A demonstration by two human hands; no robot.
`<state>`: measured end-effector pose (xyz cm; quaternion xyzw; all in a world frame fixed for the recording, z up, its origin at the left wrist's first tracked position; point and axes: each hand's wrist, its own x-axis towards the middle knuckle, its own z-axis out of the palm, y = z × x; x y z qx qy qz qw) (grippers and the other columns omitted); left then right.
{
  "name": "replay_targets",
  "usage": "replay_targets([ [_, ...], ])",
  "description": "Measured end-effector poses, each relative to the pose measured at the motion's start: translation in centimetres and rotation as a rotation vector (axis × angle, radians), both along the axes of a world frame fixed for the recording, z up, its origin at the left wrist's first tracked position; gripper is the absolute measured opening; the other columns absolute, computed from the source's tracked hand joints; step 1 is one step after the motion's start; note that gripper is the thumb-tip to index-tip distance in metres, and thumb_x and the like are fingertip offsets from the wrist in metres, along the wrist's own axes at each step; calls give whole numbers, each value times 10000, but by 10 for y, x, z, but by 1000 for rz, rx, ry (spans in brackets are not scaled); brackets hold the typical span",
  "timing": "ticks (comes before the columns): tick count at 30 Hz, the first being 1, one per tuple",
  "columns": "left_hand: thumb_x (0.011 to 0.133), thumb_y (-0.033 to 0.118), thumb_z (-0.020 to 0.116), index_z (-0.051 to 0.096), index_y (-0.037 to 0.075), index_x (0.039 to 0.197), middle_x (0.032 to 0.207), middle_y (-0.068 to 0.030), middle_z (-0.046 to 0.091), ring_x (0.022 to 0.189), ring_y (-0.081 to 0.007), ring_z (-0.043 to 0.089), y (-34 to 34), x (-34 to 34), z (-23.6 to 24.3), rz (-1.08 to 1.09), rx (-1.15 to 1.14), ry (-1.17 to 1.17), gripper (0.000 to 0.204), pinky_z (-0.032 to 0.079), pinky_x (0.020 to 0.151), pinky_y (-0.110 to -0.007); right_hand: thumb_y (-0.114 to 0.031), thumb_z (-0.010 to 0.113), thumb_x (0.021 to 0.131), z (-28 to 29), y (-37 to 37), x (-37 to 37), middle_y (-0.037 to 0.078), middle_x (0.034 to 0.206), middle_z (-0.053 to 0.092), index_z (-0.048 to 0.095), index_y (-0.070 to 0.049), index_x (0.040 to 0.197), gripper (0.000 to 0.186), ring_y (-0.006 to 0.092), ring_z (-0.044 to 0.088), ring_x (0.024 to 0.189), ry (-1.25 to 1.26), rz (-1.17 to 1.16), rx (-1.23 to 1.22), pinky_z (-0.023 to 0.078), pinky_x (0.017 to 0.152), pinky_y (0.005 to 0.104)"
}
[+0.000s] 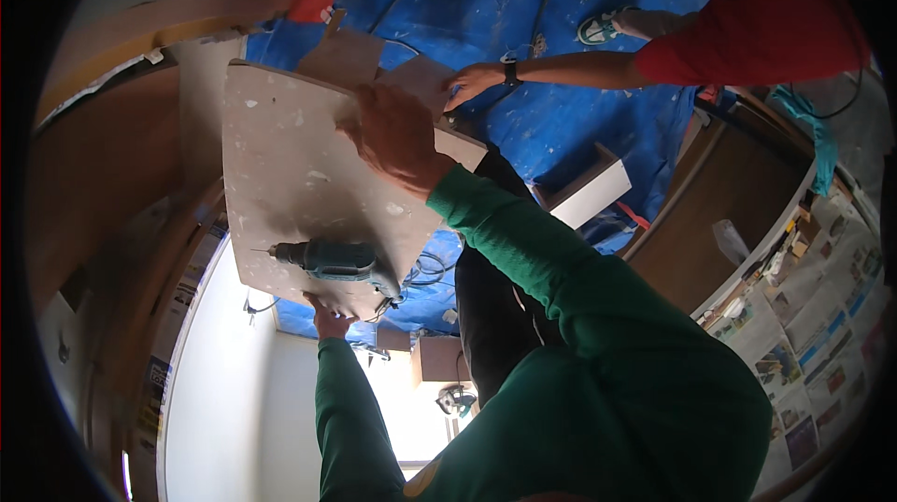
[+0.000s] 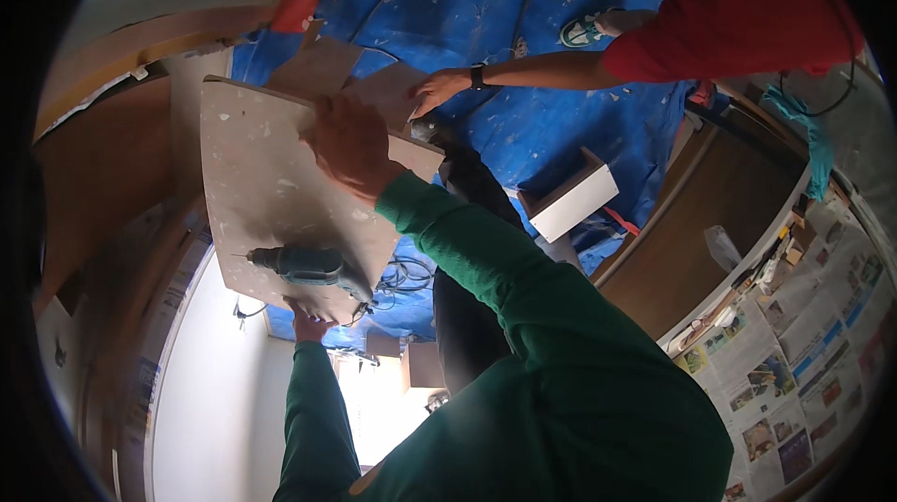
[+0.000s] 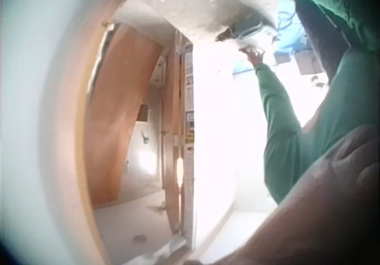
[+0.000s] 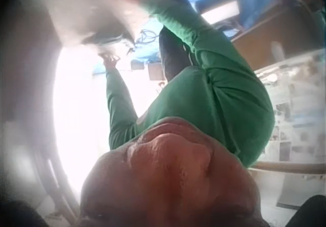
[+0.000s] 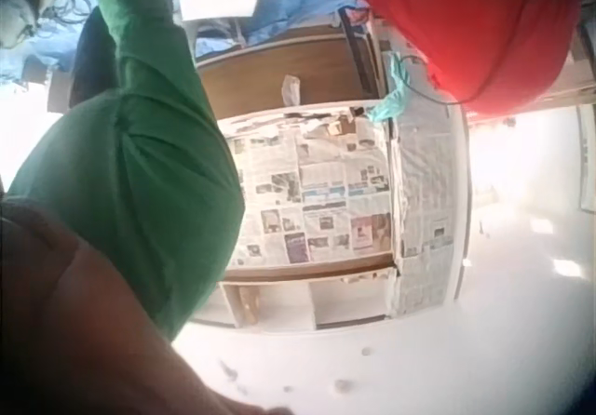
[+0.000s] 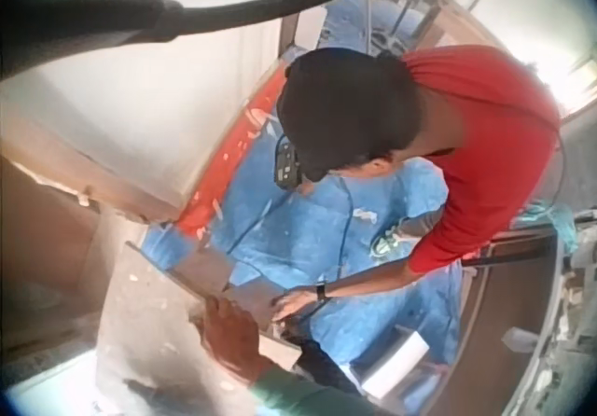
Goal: The person uses a corded drill to secure a large wooden panel to a wall and a door frame. They position the panel, drill pilot holes, and drive screws into the wood. Another person in a red shirt is present in the room, occasionally handing screws to the worker.
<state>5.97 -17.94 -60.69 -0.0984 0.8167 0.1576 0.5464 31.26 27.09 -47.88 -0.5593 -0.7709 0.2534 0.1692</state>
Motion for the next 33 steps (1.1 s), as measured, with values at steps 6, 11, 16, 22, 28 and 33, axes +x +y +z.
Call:
replay_targets([
  [6,774,86,929,-225,327,1635,1683,-171,251,1411,-288,410,-66,-22,-34,121,23,-18,1460,432,1157,-551,-376,847,814,-10,9,-13,171,1051,698,633,-6,1195,572,352,699,958,100,71,-82,556,789,477],
  [11,765,114,949,-129,203,1660,1625,-176,363,1307,-270,493,-29,-11,-14,219,-10,-18,1404,496,1108,-483,-407,825,836,-12,22,-16,180,1037,706,662,-29,1178,536,363,711,949,29,65,-119,563,789,480],
  [16,626,69,1008,-47,123,1679,1452,-198,584,1100,-257,627,22,5,18,-298,-3,99,1492,585,991,-422,-424,804,866,-35,57,12,195,1006,739,681,-26,1132,494,380,726,945,-11,70,-125,575,808,489],
  [22,800,328,874,29,114,1684,1522,-193,534,1273,-319,585,-35,-3,-21,-300,117,106,1241,533,986,-601,-527,759,871,-29,50,6,166,911,740,693,-33,998,514,366,732,875,-63,90,29,591,724,492],
  [28,901,869,479,389,68,1606,1563,-126,524,1386,-375,519,23,21,-1,576,76,82,1072,437,1074,-671,-673,667,883,-50,36,-13,160,914,740,685,-67,928,608,362,727,856,-237,38,263,600,710,487],
  [33,906,874,470,478,26,1549,1559,-153,524,1386,-373,527,32,20,18,252,15,200,1064,455,1072,-608,-755,567,902,-34,34,-26,198,1006,762,717,-57,1010,722,400,737,969,-368,7,131,604,810,503],
])
